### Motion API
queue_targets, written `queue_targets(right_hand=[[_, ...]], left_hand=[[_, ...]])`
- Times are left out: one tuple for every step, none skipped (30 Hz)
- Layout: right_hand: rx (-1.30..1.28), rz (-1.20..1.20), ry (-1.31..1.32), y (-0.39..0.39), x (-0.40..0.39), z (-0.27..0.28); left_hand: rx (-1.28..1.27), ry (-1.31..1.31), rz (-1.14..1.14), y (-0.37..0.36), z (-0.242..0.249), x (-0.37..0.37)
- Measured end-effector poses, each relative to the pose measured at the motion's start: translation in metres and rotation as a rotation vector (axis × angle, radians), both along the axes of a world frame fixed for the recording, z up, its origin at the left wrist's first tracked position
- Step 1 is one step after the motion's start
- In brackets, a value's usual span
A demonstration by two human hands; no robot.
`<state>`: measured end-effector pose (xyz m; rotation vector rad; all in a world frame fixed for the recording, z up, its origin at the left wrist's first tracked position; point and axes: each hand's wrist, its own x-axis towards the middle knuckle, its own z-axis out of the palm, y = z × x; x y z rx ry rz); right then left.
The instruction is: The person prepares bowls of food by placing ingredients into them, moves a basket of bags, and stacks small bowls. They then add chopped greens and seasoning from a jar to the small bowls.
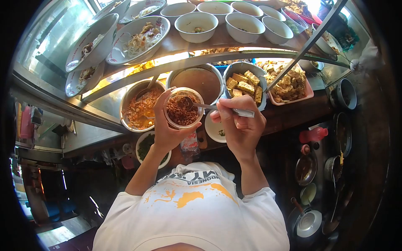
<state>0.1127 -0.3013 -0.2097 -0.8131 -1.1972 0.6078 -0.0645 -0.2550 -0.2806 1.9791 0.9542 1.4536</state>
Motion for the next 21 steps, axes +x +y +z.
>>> queue_targets(right_hand=[[-0.007,0.005,0.013,0.0,0.0,0.0],[-0.014,0.01,0.025,0.001,0.0,0.0],[-0.009,0.015,0.033,0.003,0.001,-0.002],[-0.005,0.02,0.043,0.004,0.002,-0.004],[0.0,0.026,0.051,0.005,0.002,-0.005],[-0.003,0.019,0.05,0.006,0.002,-0.005],[-0.007,0.01,0.052,0.006,0.001,-0.006],[-0.009,0.0,0.053,0.007,0.001,-0.006],[-0.022,-0.002,0.073,0.008,0.001,-0.006],[-0.035,-0.005,0.094,0.009,0.002,-0.006],[-0.048,-0.009,0.116,0.009,0.003,-0.006],[-0.056,-0.014,0.13,0.01,0.003,-0.006],[-0.063,-0.018,0.144,0.01,0.004,-0.005],[-0.069,-0.02,0.157,0.011,0.005,-0.004],[-0.083,-0.036,0.171,0.011,0.006,-0.003],[-0.091,-0.052,0.185,0.011,0.008,-0.001],[-0.094,-0.066,0.198,0.013,0.01,0.003],[-0.067,-0.068,0.227,0.016,0.012,0.009],[-0.042,-0.07,0.256,0.019,0.015,0.016],[-0.014,-0.071,0.283,0.022,0.018,0.025],[0.022,-0.096,0.285,0.026,0.02,0.034]], left_hand=[[0.004,0.005,0.004,0.0,0.002,0.0],[0.009,0.009,0.008,0.0,0.004,0.0],[0.013,0.013,0.013,0.0,0.005,0.0],[0.016,0.022,0.024,0.0,0.005,0.0],[0.019,0.031,0.037,0.001,0.006,0.0],[0.022,0.04,0.05,0.001,0.006,0.0],[0.012,0.022,0.041,0.001,0.005,-0.001],[0.004,0.003,0.031,0.002,0.004,0.0],[-0.003,-0.017,0.022,0.003,0.004,0.001],[-0.014,-0.023,0.019,0.003,0.005,0.001],[-0.024,-0.028,0.016,0.003,0.006,0.001],[-0.035,-0.034,0.013,0.003,0.006,0.001],[-0.033,-0.033,0.02,0.003,0.006,0.001],[-0.029,-0.034,0.027,0.004,0.005,0.002],[-0.025,-0.033,0.032,0.004,0.005,0.002],[-0.036,-0.035,0.034,0.005,0.007,0.002],[-0.041,-0.037,0.036,0.005,0.01,0.003],[-0.047,-0.039,0.038,0.004,0.013,0.004],[-0.046,-0.036,0.046,0.003,0.016,0.004],[-0.042,-0.034,0.055,0.003,0.02,0.005],[-0.039,-0.032,0.063,0.004,0.023,0.006]])
